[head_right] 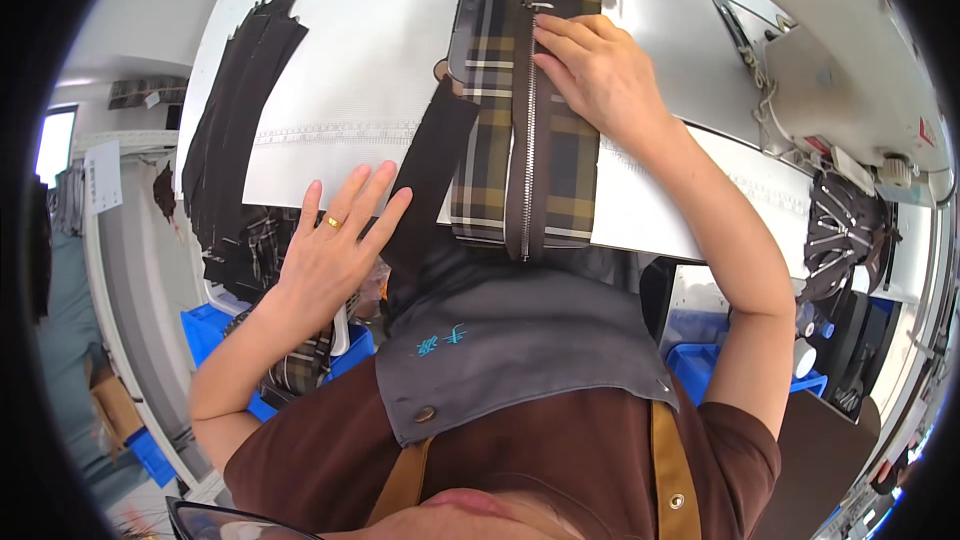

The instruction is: The person sews a zipper onto a plaid fabric pouch using a sewing machine. They align the zipper with the fabric edge, guide the material under the presser foot, and stitch along the zipper teeth. The person repeats this process for multiple pouches, handling the fabric and zipper with both hands to ensure precise alignment.

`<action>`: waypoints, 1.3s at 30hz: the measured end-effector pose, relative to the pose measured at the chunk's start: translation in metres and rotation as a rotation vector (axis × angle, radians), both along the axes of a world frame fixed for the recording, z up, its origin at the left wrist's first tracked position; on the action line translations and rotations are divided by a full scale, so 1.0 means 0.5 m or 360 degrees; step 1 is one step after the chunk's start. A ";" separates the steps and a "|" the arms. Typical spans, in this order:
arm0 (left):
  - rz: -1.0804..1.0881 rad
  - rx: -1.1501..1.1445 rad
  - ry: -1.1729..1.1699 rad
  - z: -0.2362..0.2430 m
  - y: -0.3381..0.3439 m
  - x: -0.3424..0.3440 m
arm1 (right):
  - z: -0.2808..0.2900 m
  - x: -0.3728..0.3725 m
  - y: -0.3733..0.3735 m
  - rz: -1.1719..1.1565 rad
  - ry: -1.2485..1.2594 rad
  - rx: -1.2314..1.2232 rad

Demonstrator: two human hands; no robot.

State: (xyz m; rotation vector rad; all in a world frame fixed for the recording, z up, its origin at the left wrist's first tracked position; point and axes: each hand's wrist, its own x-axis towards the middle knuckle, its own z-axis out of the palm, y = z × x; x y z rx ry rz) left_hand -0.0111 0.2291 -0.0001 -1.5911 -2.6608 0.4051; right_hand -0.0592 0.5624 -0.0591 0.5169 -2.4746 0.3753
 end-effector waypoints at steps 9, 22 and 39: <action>-0.0396 0.0563 -0.0431 -0.076 0.048 -0.118 | -0.002 0.001 0.000 -0.0016 -0.0010 -0.0009; -0.0543 0.1068 -0.0014 -0.055 0.231 -0.248 | 0.000 0.005 0.001 -0.0075 -0.0070 0.0041; -0.0368 0.1092 -0.0248 -0.108 0.268 -0.285 | 0.001 0.000 0.001 0.0001 -0.0150 -0.0120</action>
